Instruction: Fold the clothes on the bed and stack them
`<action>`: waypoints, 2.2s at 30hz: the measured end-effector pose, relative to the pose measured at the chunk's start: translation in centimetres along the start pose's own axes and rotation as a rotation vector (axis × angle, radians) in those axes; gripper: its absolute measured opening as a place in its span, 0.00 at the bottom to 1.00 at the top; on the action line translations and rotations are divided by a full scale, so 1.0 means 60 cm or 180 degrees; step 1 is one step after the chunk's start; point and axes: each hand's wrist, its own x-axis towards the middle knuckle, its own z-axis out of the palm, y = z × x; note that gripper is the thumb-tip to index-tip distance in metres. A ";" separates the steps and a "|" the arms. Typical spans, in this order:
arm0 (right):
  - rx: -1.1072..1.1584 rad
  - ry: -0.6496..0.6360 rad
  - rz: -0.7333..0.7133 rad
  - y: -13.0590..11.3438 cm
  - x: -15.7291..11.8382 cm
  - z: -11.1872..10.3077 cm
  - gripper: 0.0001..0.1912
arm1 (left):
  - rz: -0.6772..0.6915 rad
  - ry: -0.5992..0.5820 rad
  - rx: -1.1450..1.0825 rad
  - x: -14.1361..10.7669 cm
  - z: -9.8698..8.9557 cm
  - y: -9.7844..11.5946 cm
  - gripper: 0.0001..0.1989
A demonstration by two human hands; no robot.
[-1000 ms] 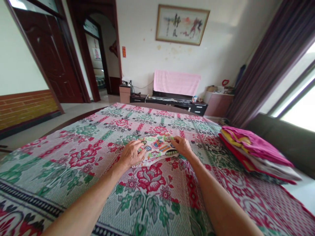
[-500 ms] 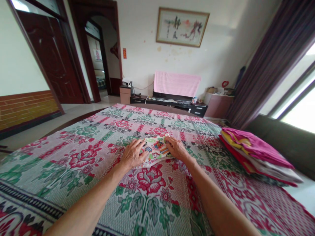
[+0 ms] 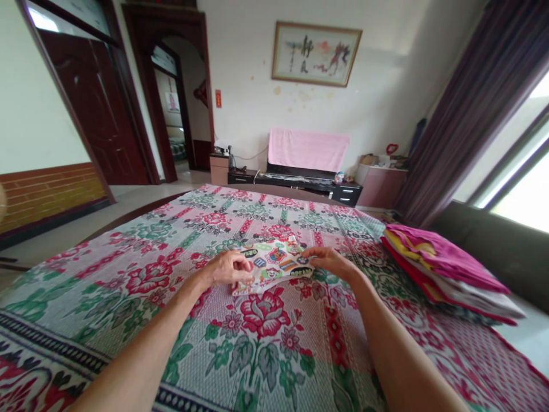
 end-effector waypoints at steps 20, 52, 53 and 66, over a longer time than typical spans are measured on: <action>-0.1524 0.0648 -0.1276 0.023 -0.030 0.041 0.21 | 0.0234 0.0035 0.1780 -0.005 0.040 0.032 0.14; 0.2173 0.0491 0.0734 -0.032 -0.033 0.062 0.17 | -0.1240 0.1076 -0.2160 0.023 0.038 -0.020 0.29; 0.2199 0.0476 0.0768 -0.031 -0.033 0.061 0.17 | -0.1244 0.1067 -0.2215 0.022 0.039 -0.020 0.30; 0.1757 0.1172 0.0750 -0.014 -0.015 0.077 0.11 | -0.1354 0.1555 -0.1995 0.024 0.057 -0.029 0.36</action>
